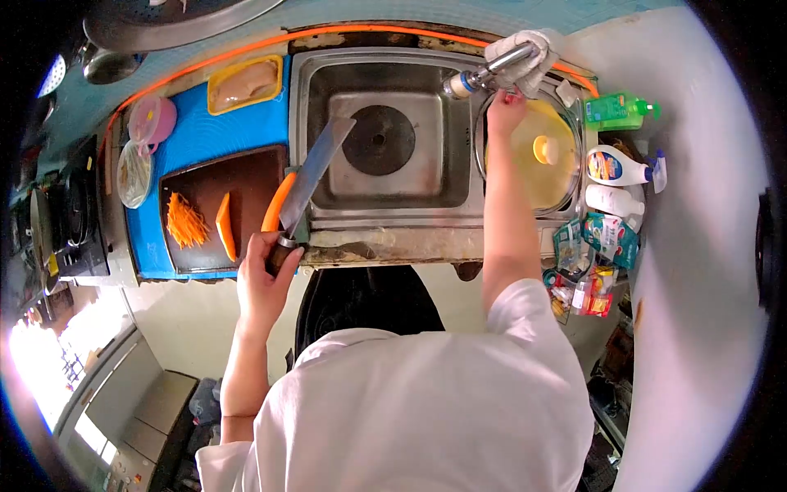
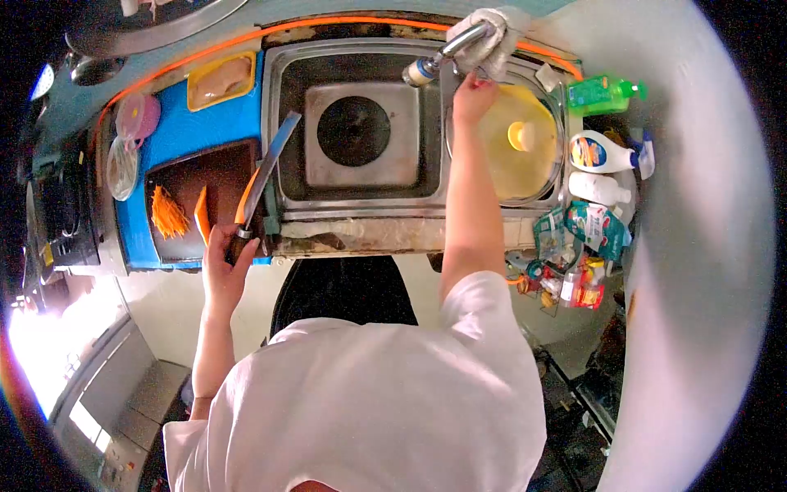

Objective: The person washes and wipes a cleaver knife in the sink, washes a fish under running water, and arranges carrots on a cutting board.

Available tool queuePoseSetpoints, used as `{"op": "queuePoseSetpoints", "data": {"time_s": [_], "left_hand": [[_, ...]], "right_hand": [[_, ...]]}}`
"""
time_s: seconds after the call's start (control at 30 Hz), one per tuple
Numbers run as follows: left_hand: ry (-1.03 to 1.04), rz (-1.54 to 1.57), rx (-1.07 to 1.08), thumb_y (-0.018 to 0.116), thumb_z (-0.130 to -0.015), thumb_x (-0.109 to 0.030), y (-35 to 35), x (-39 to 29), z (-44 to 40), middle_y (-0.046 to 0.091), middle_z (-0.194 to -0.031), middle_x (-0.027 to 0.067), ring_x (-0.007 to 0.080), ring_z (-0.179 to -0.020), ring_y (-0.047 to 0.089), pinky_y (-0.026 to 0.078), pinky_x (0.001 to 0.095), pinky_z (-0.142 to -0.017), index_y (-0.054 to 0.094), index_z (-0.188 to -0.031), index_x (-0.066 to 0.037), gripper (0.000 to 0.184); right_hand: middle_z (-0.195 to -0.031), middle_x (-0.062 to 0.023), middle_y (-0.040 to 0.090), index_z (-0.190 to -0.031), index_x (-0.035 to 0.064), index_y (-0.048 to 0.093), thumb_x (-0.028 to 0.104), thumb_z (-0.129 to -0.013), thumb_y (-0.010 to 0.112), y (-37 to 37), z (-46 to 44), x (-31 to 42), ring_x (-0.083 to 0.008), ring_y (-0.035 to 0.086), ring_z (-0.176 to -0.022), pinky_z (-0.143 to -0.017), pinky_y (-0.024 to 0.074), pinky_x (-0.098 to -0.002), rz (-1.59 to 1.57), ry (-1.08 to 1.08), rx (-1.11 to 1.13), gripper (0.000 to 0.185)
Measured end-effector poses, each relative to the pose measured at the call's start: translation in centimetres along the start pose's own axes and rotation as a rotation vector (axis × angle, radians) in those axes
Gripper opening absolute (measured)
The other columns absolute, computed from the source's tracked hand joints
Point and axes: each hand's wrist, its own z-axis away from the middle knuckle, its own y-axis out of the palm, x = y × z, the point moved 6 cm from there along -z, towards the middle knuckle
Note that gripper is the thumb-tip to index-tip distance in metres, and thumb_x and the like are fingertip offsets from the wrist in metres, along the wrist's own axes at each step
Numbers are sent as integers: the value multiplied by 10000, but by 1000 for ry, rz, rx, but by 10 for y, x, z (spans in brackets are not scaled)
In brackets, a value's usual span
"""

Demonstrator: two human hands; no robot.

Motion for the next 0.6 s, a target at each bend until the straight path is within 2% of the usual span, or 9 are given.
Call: {"op": "queuePoseSetpoints", "data": {"time_s": [0.13,0.17,0.27,0.3,0.4,0.47,0.57,0.6], "left_hand": [[-34,-10,3,684,-776,-74,-2,9,6,603,-793,110,137,-681,551,441,246,-633,490,-979,6,291],[-16,-12,-8,685,-776,-77,-3,7,6,606,-791,114,146,-678,559,444,251,-631,490,-981,3,294],[-35,-34,-6,689,-776,-88,-3,9,8,611,-778,118,170,-665,574,451,265,-622,489,-987,-6,302],[-52,-44,3,690,-776,-92,-3,10,7,612,-772,118,177,-659,577,452,268,-618,489,-989,-10,305],[-63,-41,43,660,-800,-56,-3,2,3,582,-816,65,98,-735,529,442,229,-661,474,-1012,3,288],[-64,-37,50,660,-800,-58,-2,1,1,588,-821,68,99,-733,533,444,231,-663,471,-1013,3,291],[-35,-42,21,684,-783,-91,-5,-1,-3,606,-781,96,149,-672,557,448,253,-625,482,-1000,-8,308],[-19,-44,3,697,-774,-107,-6,-2,-5,613,-760,109,174,-641,569,449,263,-605,489,-993,-14,315]], "right_hand": [[-842,-191,648,-872,-5,646,162,-843,513,31,-7,-18,-375,613,-748,-657,486,-426,95,76,269,215],[-664,-136,626,-770,42,627,186,-853,489,28,-11,-9,-349,606,-641,-612,482,-442,110,-170,6,217],[-647,-146,615,-749,32,618,178,-851,492,30,-19,9,-359,602,-645,-603,476,-458,194,-363,14,218],[-662,-156,614,-755,25,613,182,-851,496,35,-20,9,-365,601,-654,-603,473,-463,216,-353,78,218],[-721,-190,611,-776,6,600,180,-845,509,40,-18,10,-384,595,-684,-604,463,-477,272,-306,232,208],[-779,-215,608,-792,-3,591,159,-836,522,37,-13,18,-398,588,-707,-608,454,-484,291,-257,283,182],[-926,-237,597,-1003,-38,554,92,-825,530,24,8,36,-398,573,-853,-706,456,-454,111,-90,255,222],[-903,-236,583,-1000,-61,511,68,-825,544,27,26,31,-386,571,-839,-690,451,-429,-326,61,71,220]]}}
